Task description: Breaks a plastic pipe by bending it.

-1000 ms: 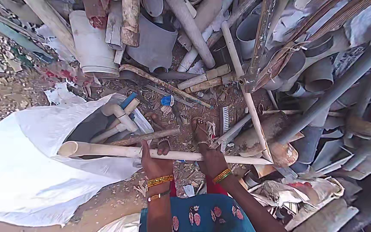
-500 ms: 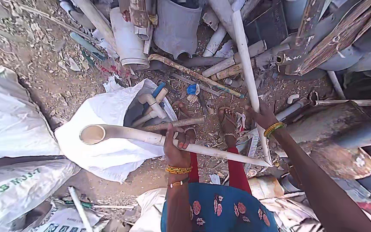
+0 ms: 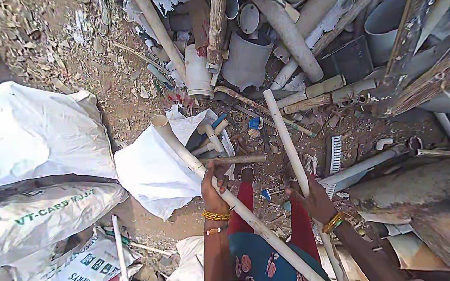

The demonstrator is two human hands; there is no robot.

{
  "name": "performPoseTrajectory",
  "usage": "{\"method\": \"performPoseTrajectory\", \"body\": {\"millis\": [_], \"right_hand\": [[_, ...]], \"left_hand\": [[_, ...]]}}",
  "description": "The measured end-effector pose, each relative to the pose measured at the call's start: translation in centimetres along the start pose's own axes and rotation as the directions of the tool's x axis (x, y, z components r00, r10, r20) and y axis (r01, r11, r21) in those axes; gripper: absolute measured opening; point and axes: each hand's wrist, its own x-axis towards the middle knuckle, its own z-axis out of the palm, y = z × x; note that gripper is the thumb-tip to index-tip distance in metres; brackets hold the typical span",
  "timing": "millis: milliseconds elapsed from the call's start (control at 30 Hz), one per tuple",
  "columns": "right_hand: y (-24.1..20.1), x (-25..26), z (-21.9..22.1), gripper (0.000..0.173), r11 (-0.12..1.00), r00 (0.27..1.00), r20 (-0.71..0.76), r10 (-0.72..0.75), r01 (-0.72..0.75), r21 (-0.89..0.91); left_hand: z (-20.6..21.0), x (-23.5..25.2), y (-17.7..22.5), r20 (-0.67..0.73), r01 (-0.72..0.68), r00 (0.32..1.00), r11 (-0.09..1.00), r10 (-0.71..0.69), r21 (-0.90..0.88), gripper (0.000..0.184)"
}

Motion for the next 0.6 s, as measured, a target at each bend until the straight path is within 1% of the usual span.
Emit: {"method": "performPoseTrajectory", "body": {"millis": [67,133,167,200,233,267,333,400,433,500,533,567,600], "right_hand": [[0.7,0.6,0.5,0.088,0.996,0.999,-0.033,0.043,-0.04,0.08],[1.6,1.5,-0.3,0.08,0.979,0.994,-0.05,0.096,-0.085,0.185],[1.9,2.1,-1.0,0.067,0.97,0.99,-0.098,0.101,-0.076,0.231],[2.1,2.5,-1.9,0.051,0.965,0.978,-0.184,0.098,-0.048,0.258],[2.1,2.5,-3.1,0.044,0.963,0.956,-0.278,0.092,-0.014,0.271],[1.9,2.3,-4.3,0.041,0.958,0.925,-0.376,0.065,0.047,0.281],[0.8,3.1,-7.3,0.029,0.919,0.836,-0.548,-0.023,0.233,0.317],[-1.5,3.4,-10.6,0.017,0.85,0.744,-0.664,-0.073,0.395,0.349],[-2.8,3.2,-12.2,0.016,0.812,0.696,-0.713,-0.082,0.462,0.357],[-4.7,2.4,-15.7,0.026,0.737,0.604,-0.796,-0.039,0.555,0.385],[-5.1,1.5,-17.4,0.031,0.697,0.581,-0.814,-0.01,0.588,0.411],[-5.2,0.3,-19.1,0.036,0.628,0.582,-0.813,0.016,0.627,0.461],[-5.1,-0.8,-20.7,0.043,0.523,0.566,-0.825,0.012,0.699,0.487]], "left_hand": [[-0.1,0.4,0.9,0.004,-0.039,0.999,0.999,0.039,0.029,0.047],[-0.7,1.3,1.4,-0.005,-0.106,0.994,0.99,0.108,0.096,0.048],[-1.0,1.9,1.4,-0.017,-0.141,0.989,0.981,0.145,0.134,0.05],[-1.3,2.3,1.4,-0.046,-0.171,0.982,0.971,0.181,0.165,0.052],[-1.9,2.4,1.3,-0.095,-0.193,0.972,0.963,0.214,0.189,0.055],[-2.6,2.2,1.5,-0.145,-0.22,0.956,0.952,0.253,0.212,0.058],[-4.1,2.6,2.6,-0.216,-0.314,0.905,0.918,0.367,0.243,0.06],[-6.3,3.2,4.6,-0.264,-0.413,0.85,0.888,0.456,0.203,0.064],[-7.5,3.2,5.6,-0.282,-0.443,0.831,0.877,0.479,0.183,0.066],[-9.0,3.3,7.3,-0.315,-0.475,0.809,0.867,0.497,0.148,0.067],[-9.4,3.2,7.9,-0.321,-0.471,0.814,0.874,0.484,0.123,0.066],[-9.2,3.3,8.1,-0.329,-0.45,0.831,0.89,0.448,0.076,0.066],[-8.8,3.3,8.2,-0.317,-0.408,0.862,0.913,0.395,0.026,0.067]]}}
